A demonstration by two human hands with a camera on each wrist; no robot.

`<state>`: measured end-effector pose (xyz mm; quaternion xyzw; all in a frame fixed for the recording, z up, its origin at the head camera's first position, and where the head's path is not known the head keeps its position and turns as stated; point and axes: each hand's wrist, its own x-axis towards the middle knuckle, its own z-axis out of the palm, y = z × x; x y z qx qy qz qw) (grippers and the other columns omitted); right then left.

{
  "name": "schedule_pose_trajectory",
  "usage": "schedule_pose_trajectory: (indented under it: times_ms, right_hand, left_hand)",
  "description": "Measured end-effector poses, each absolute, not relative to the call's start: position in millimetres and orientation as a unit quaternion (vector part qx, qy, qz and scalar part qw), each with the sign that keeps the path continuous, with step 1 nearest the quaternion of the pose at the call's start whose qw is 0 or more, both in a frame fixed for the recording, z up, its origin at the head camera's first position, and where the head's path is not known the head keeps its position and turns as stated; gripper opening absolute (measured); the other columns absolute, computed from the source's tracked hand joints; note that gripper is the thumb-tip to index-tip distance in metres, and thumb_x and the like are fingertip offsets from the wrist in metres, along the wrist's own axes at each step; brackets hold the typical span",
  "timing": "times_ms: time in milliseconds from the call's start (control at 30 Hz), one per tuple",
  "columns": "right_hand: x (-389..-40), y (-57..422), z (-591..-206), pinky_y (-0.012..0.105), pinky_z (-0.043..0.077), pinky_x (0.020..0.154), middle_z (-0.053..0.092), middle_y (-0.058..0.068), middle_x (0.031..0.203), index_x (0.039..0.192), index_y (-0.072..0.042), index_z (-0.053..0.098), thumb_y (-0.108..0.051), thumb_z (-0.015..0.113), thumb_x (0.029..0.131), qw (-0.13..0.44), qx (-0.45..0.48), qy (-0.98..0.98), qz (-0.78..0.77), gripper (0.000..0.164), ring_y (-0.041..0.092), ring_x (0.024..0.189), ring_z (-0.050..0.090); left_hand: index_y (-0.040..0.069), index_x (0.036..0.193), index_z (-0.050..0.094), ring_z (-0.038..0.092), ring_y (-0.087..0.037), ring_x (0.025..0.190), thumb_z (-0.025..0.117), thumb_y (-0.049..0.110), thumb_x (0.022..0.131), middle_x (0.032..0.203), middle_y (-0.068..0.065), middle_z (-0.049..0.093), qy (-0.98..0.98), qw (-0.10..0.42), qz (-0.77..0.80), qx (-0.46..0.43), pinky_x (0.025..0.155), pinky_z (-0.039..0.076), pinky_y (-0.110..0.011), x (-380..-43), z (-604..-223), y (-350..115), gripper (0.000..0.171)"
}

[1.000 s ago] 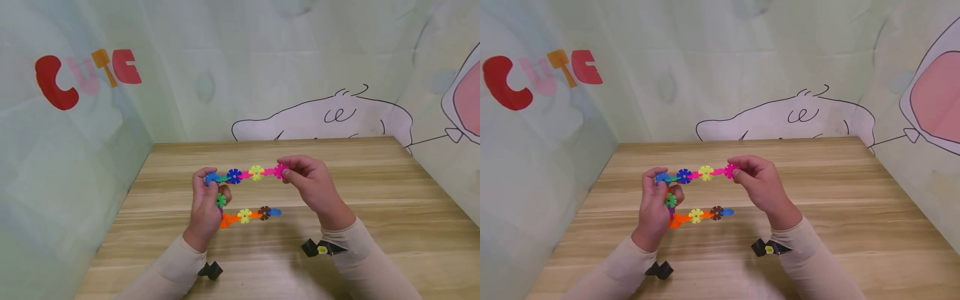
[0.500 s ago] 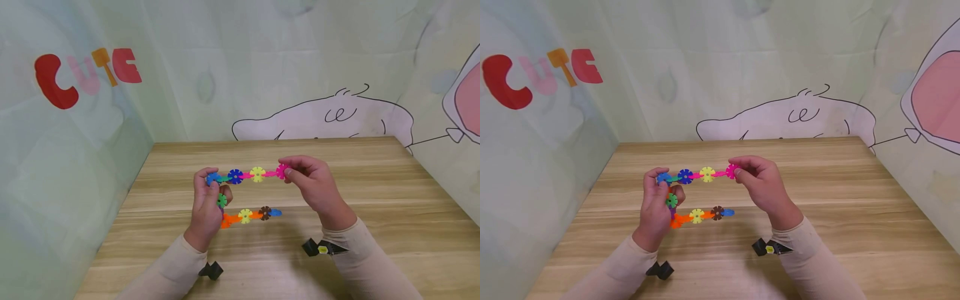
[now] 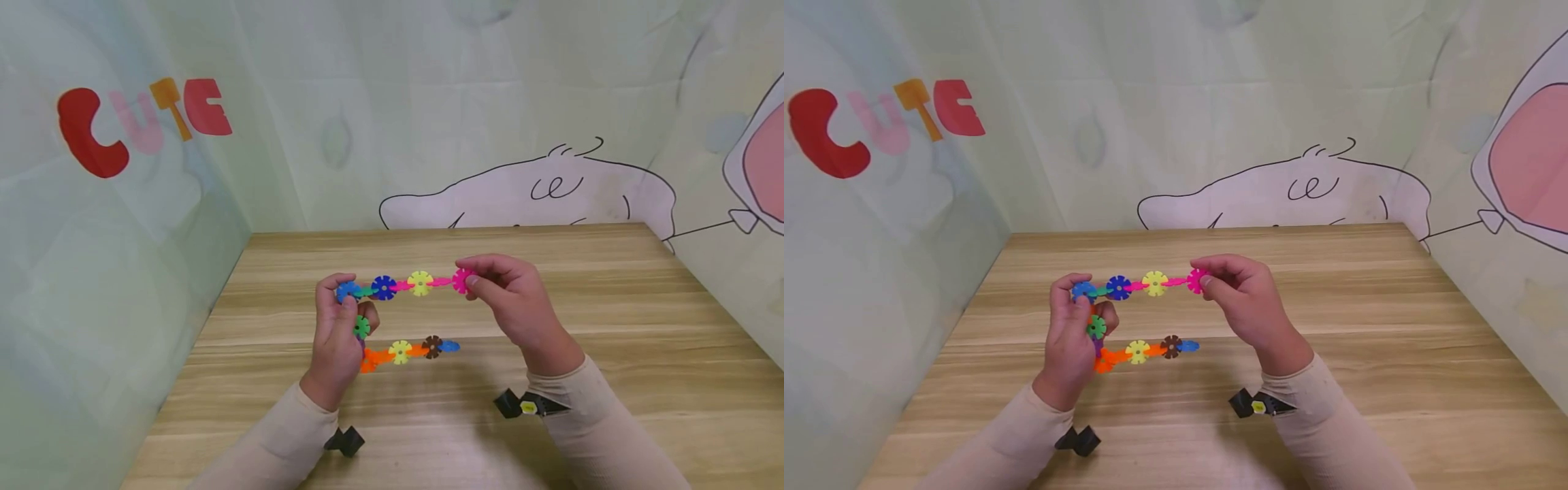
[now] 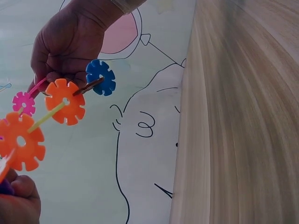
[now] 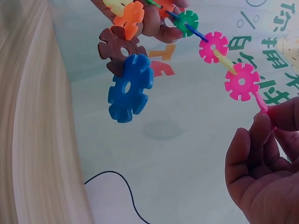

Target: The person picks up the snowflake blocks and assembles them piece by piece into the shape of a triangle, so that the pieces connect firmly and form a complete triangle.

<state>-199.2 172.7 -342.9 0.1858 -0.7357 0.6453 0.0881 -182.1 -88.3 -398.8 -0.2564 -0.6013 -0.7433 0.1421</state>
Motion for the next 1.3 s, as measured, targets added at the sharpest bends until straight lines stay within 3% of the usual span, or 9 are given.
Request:
schedule_pose_trajectory:
  times_ms: [333, 600, 767, 1000, 1300]
  right_hand:
    - [-200.6, 174.3, -343.6, 0.028, 0.061, 0.078, 0.072, 0.000, 0.099, 0.121, 0.007, 0.072, 0.005, 0.058, 0.101, 0.086, 0.175, -0.739, 0.645, 0.025, 0.026, 0.085, 0.067]
    - [-199.8, 173.7, -343.4, 0.027, 0.061, 0.078, 0.072, 0.000, 0.100, 0.121, 0.007, 0.072, 0.005, 0.058, 0.101, 0.085, 0.183, -0.739, 0.643, 0.025, 0.022, 0.085, 0.067]
    - [-200.5, 173.6, -343.5, 0.028, 0.061, 0.079, 0.071, 0.000, 0.100, 0.121, 0.007, 0.072, 0.005, 0.058, 0.101, 0.083, 0.185, -0.740, 0.642, 0.024, 0.020, 0.086, 0.068]
    - [-201.8, 173.0, -346.2, 0.027, 0.061, 0.077, 0.071, 0.000, 0.100, 0.118, 0.006, 0.072, 0.005, 0.059, 0.101, 0.083, 0.192, -0.743, 0.636, 0.021, 0.020, 0.084, 0.068]
    - [-199.3, 168.3, -348.4, 0.030, 0.062, 0.077, 0.063, 0.008, 0.103, 0.119, 0.004, 0.062, 0.002, 0.058, 0.103, 0.070, 0.210, -0.741, 0.635, 0.017, 0.022, 0.082, 0.066]
  left_hand:
    - [0.016, 0.139, 0.032, 0.040, -0.026, 0.066, 0.027, 0.025, 0.117, 0.096, -0.004, 0.052, -0.599, 0.143, -0.742, -0.265, 0.061, 0.033, -0.033, -182.4, -399.3, -88.6, 0.024]
    - [0.012, 0.140, 0.030, 0.040, -0.023, 0.067, 0.026, 0.023, 0.117, 0.098, -0.005, 0.052, -0.602, 0.137, -0.742, -0.263, 0.063, 0.035, -0.027, -182.6, -399.9, -88.7, 0.025]
    - [0.007, 0.140, 0.028, 0.040, -0.025, 0.066, 0.027, 0.023, 0.117, 0.098, -0.003, 0.054, -0.602, 0.138, -0.742, -0.260, 0.063, 0.035, -0.029, -182.3, -399.4, -88.8, 0.028]
    - [0.022, 0.138, 0.034, 0.041, -0.022, 0.067, 0.027, 0.023, 0.117, 0.097, -0.003, 0.054, -0.600, 0.136, -0.742, -0.265, 0.063, 0.036, -0.027, -182.7, -399.4, -88.9, 0.022]
    - [0.019, 0.138, 0.033, 0.040, -0.023, 0.066, 0.025, 0.018, 0.117, 0.095, -0.003, 0.050, -0.593, 0.144, -0.738, -0.289, 0.063, 0.036, -0.026, -184.3, -400.6, -88.7, 0.023]
